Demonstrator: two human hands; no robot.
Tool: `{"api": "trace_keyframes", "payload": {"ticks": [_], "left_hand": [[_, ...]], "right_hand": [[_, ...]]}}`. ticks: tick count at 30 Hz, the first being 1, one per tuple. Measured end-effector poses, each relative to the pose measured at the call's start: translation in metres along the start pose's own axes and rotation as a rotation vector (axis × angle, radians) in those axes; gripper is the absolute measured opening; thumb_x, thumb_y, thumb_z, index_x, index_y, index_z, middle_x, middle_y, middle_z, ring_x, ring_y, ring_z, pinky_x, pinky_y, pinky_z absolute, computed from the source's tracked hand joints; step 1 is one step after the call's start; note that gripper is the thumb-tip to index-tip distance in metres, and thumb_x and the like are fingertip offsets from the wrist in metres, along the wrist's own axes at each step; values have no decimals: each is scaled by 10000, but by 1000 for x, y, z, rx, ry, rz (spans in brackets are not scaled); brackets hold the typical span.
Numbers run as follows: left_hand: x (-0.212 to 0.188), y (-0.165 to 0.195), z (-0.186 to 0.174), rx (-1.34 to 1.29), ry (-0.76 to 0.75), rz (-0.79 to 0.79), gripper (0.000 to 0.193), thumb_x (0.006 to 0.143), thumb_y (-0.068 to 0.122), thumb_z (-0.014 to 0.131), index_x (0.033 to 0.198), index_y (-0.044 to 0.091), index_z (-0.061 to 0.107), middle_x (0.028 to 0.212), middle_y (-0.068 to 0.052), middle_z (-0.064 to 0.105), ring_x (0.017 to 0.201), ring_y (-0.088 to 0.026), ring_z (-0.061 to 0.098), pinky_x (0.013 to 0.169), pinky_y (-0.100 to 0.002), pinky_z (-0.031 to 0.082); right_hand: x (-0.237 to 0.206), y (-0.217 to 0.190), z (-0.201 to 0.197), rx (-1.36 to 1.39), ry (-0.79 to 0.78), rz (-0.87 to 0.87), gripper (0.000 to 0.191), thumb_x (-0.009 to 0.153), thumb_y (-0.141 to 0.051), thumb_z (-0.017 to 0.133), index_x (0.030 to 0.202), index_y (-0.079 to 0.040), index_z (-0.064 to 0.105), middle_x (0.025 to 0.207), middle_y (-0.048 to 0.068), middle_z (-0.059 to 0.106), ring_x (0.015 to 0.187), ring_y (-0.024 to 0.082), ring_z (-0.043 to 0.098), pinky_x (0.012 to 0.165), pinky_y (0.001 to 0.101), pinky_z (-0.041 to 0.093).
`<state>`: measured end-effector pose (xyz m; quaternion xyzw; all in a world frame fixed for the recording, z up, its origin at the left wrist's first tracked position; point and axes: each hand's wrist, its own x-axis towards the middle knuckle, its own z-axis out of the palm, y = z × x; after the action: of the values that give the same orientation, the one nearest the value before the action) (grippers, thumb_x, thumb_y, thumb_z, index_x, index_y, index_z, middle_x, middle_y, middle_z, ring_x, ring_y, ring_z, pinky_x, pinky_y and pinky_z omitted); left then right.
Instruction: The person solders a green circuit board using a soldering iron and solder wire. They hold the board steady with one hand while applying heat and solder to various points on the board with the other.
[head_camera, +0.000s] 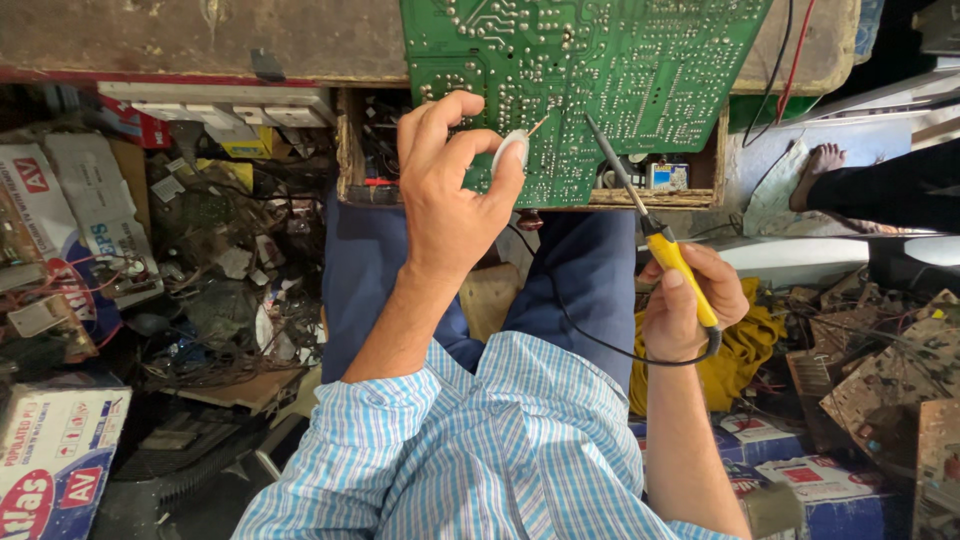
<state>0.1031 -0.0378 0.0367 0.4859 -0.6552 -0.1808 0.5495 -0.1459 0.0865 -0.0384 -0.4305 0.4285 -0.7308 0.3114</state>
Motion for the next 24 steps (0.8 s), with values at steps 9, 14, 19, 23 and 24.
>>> {"api": "trace_keyframes", "payload": {"ticks": [9, 14, 19, 23, 24], "left_hand": [[0, 0, -1, 7, -4, 4, 146, 886, 93, 841, 900, 34, 708, 1234, -97, 645, 1186, -312, 571, 995, -416, 507], [0, -1, -1, 2, -2, 6, 148, 889, 95, 841, 901, 31, 708, 1235, -97, 643, 1189, -310, 570, 993, -414, 506], [-1, 0, -1, 3, -3, 7, 143, 891, 98, 837, 904, 33, 710, 1238, -96, 643, 1196, -307, 565, 996, -411, 506], [-1, 0, -1, 0, -5, 10, 144, 892, 96, 838, 898, 35, 707, 1237, -97, 644, 1191, -307, 567, 996, -411, 504], [-1, 1, -1, -2, -5, 9, 146, 891, 96, 838, 896, 34, 706, 1236, -98, 643, 1190, -308, 567, 996, -411, 504]], "right_hand": [[2, -13, -11, 20, 41, 10, 295, 978, -127, 764, 1203, 34, 661, 1047, 174, 701, 839, 219, 702, 711, 316, 585], [-4, -7, -12, 3, 11, 38, 273, 981, -110, 750, 1192, 35, 656, 1093, 174, 682, 825, 219, 690, 692, 315, 576], [-5, -4, -11, -7, -3, 33, 262, 987, -98, 742, 1192, 42, 657, 1068, 183, 677, 830, 224, 690, 711, 317, 574], [-5, -4, -9, -14, -3, 39, 254, 987, -96, 738, 1182, 45, 658, 1110, 180, 674, 829, 220, 691, 709, 315, 577], [-5, -4, -9, -16, 0, 42, 253, 984, -97, 738, 1178, 45, 658, 1111, 179, 673, 828, 219, 692, 707, 313, 577]]}}
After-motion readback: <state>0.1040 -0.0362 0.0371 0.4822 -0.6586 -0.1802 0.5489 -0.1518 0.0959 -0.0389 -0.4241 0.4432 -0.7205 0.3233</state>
